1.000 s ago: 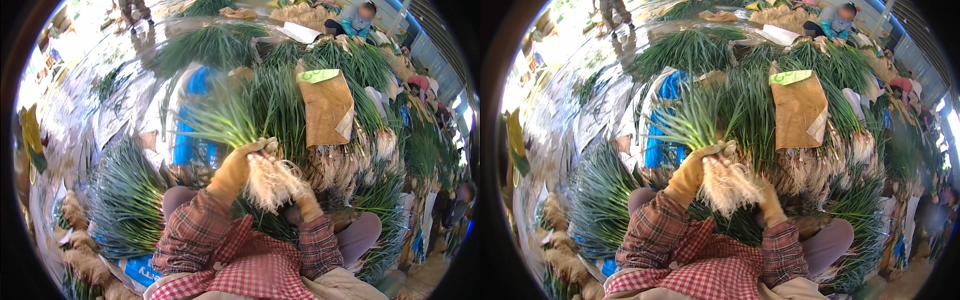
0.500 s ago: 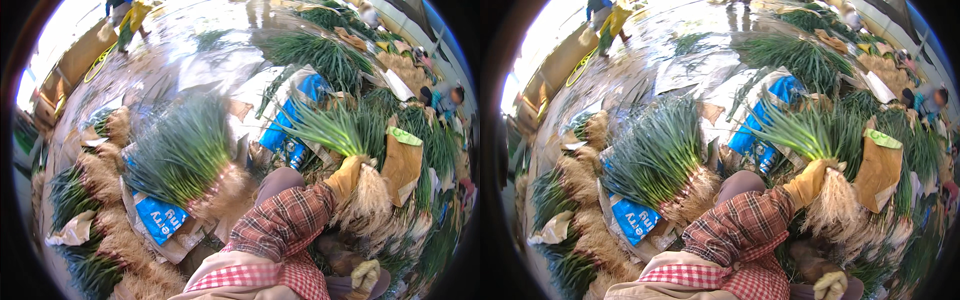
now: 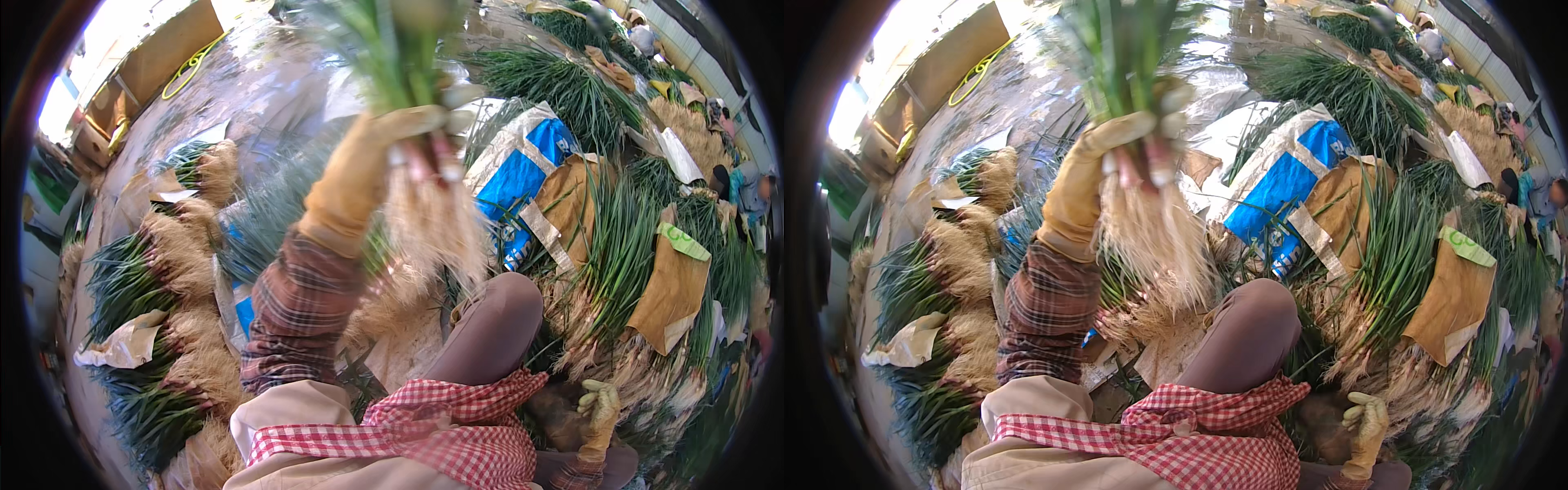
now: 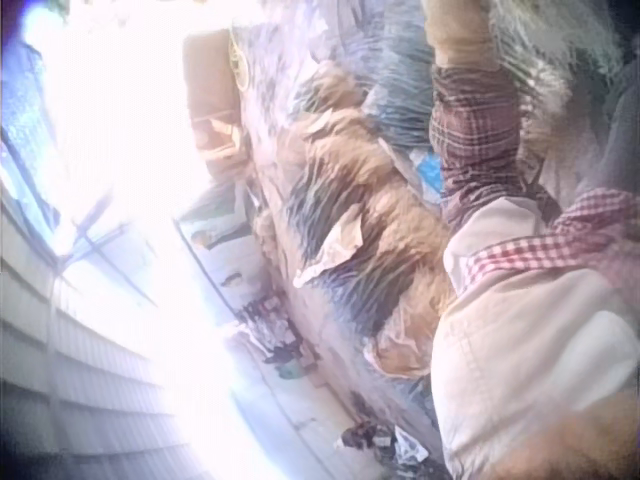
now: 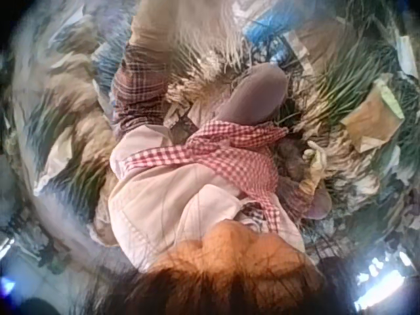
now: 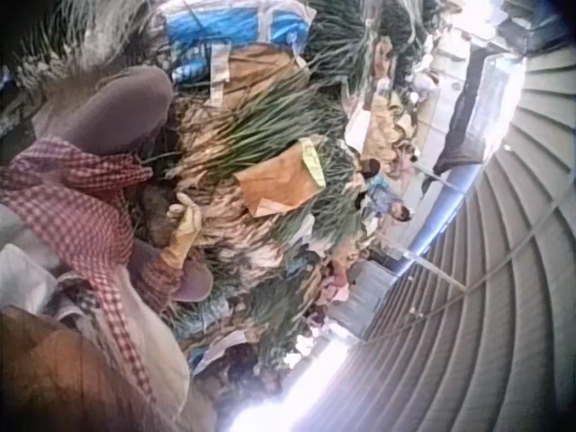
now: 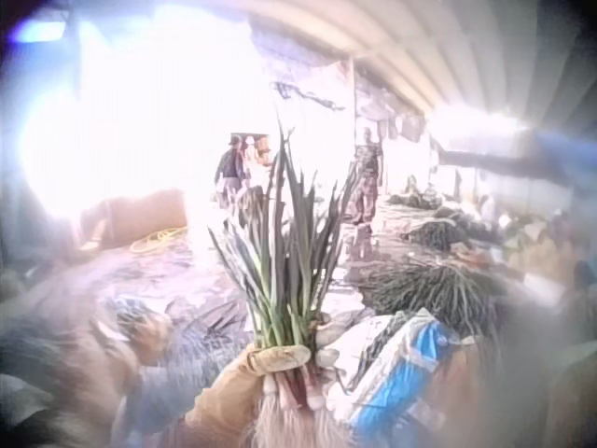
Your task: The person sits on the floor and trims the roots of green onions by hand, removing excess root material and placing the trimmed bunches aside. The task is performed repeatedly on multiple bunches in a processing area.
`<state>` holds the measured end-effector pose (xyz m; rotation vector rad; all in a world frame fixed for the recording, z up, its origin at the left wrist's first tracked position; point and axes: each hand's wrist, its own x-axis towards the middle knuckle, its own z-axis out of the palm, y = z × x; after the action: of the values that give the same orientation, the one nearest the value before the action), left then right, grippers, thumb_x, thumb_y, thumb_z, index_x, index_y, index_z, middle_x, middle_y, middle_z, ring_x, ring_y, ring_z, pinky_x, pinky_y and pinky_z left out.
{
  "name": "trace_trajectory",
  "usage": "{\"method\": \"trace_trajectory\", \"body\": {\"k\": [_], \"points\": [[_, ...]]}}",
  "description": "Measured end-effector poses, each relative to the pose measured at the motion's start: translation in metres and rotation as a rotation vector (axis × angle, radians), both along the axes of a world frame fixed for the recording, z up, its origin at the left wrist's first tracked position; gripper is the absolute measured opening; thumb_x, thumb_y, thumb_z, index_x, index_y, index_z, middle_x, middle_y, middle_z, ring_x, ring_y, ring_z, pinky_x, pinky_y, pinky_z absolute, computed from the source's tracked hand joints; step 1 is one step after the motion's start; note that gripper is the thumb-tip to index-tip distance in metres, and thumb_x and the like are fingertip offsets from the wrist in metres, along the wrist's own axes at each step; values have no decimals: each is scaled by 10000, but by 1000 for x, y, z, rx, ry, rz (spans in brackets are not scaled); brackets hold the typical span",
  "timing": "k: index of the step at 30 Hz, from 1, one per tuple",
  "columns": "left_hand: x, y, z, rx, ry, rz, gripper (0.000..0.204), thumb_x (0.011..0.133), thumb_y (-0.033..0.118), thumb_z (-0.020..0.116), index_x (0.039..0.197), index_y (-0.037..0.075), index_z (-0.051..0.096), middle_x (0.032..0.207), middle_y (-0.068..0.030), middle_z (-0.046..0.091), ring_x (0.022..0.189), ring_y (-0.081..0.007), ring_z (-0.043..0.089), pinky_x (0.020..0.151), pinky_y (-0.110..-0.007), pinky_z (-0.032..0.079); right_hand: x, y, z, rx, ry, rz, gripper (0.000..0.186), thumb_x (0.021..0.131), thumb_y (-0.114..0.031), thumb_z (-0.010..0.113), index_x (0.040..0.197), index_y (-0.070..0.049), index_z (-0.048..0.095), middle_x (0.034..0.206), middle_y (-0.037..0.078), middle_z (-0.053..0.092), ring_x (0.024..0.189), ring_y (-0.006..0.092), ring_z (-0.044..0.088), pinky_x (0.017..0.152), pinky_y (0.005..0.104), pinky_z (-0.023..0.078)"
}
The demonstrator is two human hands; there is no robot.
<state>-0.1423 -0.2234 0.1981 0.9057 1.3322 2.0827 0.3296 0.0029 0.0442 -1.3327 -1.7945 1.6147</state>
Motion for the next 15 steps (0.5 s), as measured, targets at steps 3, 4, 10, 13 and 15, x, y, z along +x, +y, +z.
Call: {"method": "trace_trajectory", "body": {"k": [3,4,10,13,15], "points": [[-39,-20,-75,-4,-32,176,426,893,222,597,1231,-28,534,842,-107,679,706,-188,644,652,-246,520,-12,-7,-7,-19,-109,-1,349,1012,-238,398,1011,-1,654,652,46,628,511,113,548,466,223,420],[-48,-28,-109,-65,-113,262,368,903,203,587,1185,-33,592,871,-115,690,732,-190,654,682,-250,530,-13,-10,-10,23,-149,-2,329,996,-219,414,973,-17,672,645,37,624,518,108,551,470,215,419],[-58,-77,-351,-82,-652,283,496,932,158,541,1390,-22,471,1423,-120,492,1315,-210,459,1099,-332,348,-14,-1,-42,-213,-139,145,331,1024,-255,426,1062,-10,646,793,67,676,645,131,612,599,252,481],[-56,-99,-429,-149,-998,422,495,908,173,600,1355,-12,500,1415,-135,498,1332,-231,443,1106,-365,357,-18,20,-60,-232,2,72,250,1011,-218,502,1072,-1,611,785,47,642,652,119,584,620,260,488],[-57,-115,-446,-195,-809,263,457,891,289,663,1225,-17,602,1202,-141,636,977,-242,651,896,-361,526,-27,39,-76,-142,-18,-65,310,984,-337,553,1020,-39,628,720,22,626,616,105,589,581,229,475]]}}
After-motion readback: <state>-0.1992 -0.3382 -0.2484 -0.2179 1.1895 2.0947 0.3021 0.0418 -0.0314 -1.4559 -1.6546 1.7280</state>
